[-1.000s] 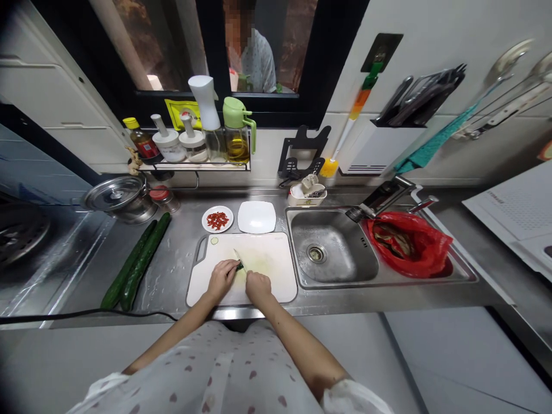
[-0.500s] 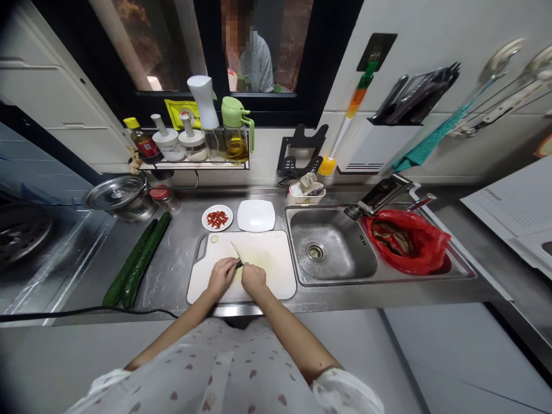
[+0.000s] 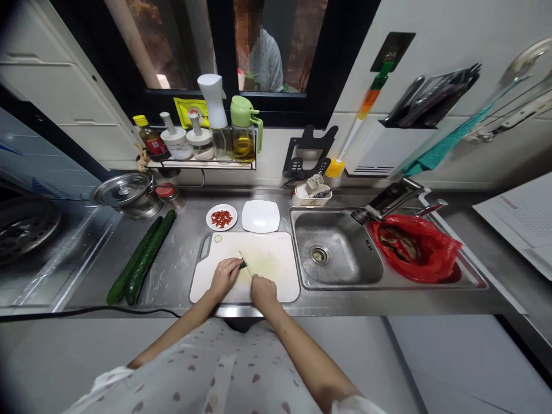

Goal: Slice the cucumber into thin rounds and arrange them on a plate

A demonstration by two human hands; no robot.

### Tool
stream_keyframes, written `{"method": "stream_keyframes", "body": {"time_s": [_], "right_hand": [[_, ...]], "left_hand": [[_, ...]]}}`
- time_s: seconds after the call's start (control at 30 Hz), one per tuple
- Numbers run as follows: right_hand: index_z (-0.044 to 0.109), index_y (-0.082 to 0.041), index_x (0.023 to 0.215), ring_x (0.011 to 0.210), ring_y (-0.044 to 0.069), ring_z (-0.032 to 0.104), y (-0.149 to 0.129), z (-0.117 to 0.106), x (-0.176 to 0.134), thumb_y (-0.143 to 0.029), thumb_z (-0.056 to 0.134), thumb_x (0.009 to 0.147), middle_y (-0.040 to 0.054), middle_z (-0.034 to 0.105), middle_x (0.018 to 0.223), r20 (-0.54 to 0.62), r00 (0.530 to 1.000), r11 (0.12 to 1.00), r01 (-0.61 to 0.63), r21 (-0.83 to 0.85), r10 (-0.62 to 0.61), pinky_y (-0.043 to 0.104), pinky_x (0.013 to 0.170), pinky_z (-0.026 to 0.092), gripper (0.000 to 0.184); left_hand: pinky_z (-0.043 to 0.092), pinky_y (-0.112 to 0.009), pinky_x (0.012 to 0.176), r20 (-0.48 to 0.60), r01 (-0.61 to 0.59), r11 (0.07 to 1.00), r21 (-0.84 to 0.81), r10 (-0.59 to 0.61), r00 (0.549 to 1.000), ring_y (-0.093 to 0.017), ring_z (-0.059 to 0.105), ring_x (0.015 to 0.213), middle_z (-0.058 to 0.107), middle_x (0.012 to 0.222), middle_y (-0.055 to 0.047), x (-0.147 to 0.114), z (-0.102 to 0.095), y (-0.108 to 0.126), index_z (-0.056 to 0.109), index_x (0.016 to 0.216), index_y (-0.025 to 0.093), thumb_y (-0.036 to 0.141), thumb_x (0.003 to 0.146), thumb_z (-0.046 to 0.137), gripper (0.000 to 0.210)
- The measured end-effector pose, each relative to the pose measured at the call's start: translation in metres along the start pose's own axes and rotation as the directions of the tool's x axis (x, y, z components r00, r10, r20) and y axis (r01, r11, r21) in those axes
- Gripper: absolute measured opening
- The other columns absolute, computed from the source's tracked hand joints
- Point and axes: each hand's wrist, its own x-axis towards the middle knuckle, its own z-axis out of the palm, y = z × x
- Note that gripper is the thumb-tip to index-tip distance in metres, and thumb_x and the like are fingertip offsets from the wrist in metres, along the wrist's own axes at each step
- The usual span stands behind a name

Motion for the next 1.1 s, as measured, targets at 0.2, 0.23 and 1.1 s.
{"method": "stream_keyframes", "body": {"time_s": [0.2,0.23,1.1], "right_hand": [[0.056,-0.013,0.103,0.093,0.023,0.065,0.002,-0.001,-0.004,-0.014,0.035,0.089,0.0163,0.068,0.092,0.018,1.000,1.000,0.004,-0.012,-0.004,0.030,0.074,0.043,0.025],[0.056,-0.013,0.103,0.093,0.023,0.065,0.001,-0.002,-0.002,-0.014,0.035,0.089,0.0163,0.068,0.093,0.015,1.000,1.000,0.007,-0.013,-0.007,0.030,0.074,0.043,0.025],[0.056,-0.012,0.109,0.094,0.020,0.065,-0.019,-0.015,0.041,-0.014,0.032,0.090,0.0151,0.068,0.097,-0.023,0.999,0.999,0.023,0.026,-0.023,0.028,0.076,0.044,0.031]], "left_hand": [[0.046,-0.035,0.087,-0.002,0.003,1.000,-0.011,-0.003,1.000,-0.017,0.058,0.097,0.066,0.103,-0.005,0.000,0.000,0.000,0.063,0.109,0.023,0.018,0.088,0.049,0.026],[0.046,-0.035,0.087,-0.001,0.005,1.000,-0.014,-0.005,1.000,-0.017,0.058,0.097,0.066,0.103,-0.005,0.000,0.000,0.001,0.063,0.109,0.023,0.018,0.088,0.049,0.026],[0.045,-0.036,0.087,0.017,0.022,1.000,0.015,-0.023,1.000,-0.017,0.059,0.096,0.066,0.102,-0.005,0.001,-0.001,0.003,0.064,0.110,0.024,0.018,0.089,0.048,0.027]]}}
